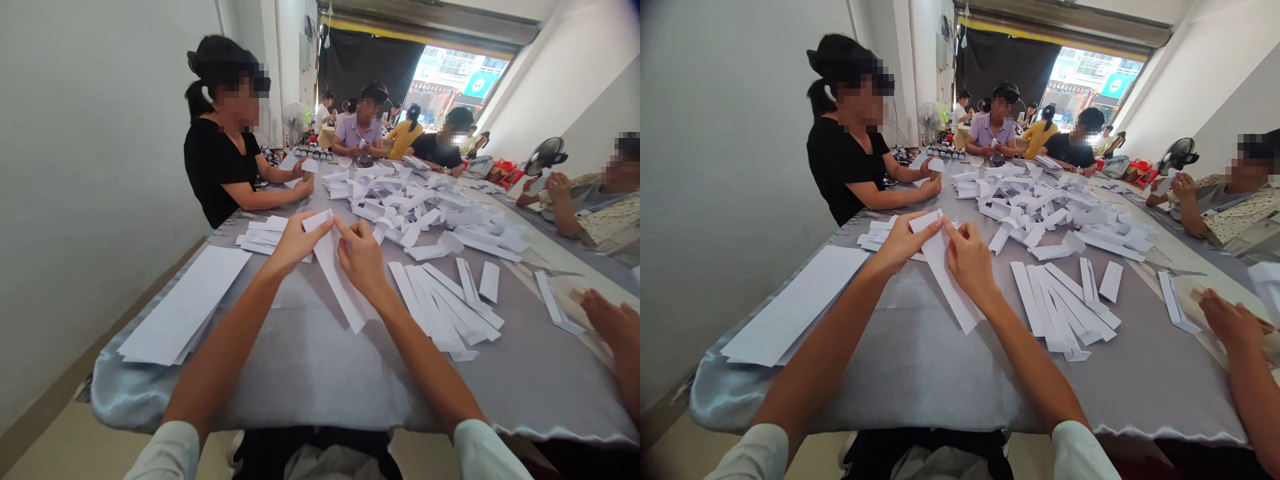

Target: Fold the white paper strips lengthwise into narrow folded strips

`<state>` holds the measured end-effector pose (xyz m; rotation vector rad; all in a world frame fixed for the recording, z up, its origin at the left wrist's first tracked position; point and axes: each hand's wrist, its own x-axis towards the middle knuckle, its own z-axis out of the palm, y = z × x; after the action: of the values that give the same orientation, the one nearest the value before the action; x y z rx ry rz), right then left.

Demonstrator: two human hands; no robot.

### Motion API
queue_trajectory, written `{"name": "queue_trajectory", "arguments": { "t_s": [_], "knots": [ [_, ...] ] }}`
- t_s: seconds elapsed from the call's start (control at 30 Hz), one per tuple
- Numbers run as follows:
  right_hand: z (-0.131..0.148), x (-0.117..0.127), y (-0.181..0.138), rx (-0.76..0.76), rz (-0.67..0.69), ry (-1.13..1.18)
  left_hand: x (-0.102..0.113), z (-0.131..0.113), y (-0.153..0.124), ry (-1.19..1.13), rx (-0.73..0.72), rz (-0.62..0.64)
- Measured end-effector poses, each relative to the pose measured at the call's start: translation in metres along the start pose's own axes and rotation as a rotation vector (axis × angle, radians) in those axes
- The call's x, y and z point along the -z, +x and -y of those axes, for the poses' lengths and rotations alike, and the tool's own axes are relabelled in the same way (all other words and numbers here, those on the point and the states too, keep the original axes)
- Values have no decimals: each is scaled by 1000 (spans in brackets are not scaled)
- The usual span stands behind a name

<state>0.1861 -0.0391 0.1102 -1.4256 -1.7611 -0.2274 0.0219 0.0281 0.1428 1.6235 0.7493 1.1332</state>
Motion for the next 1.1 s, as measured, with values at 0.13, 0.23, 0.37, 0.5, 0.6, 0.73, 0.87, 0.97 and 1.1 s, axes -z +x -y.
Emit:
{"name": "queue_trajectory", "arguments": {
  "t_s": [0.13,0.23,0.37,0.5,0.6,0.73,0.87,0.97,1.1],
  "knots": [
    [0,4,0,37,53,34,-3,0,2,-53,26,-36],
    [0,5,1,52,98,63,-2,1,4,-53,38,-87],
    [-3,12,3,2,176,115,4,-2,4,-49,37,-144],
    [-6,25,3,-97,351,71,9,-4,6,-60,41,-189],
    [-7,31,2,-74,437,29,12,-4,9,-82,50,-215],
    [-10,34,3,-16,514,53,16,0,14,-107,65,-274],
    [-17,36,2,19,563,118,24,3,18,-119,102,-332],
    [-24,39,1,1,595,105,31,6,22,-149,118,-367],
    [-34,46,1,-2,604,100,42,12,27,-180,139,-399]
  ]
}}
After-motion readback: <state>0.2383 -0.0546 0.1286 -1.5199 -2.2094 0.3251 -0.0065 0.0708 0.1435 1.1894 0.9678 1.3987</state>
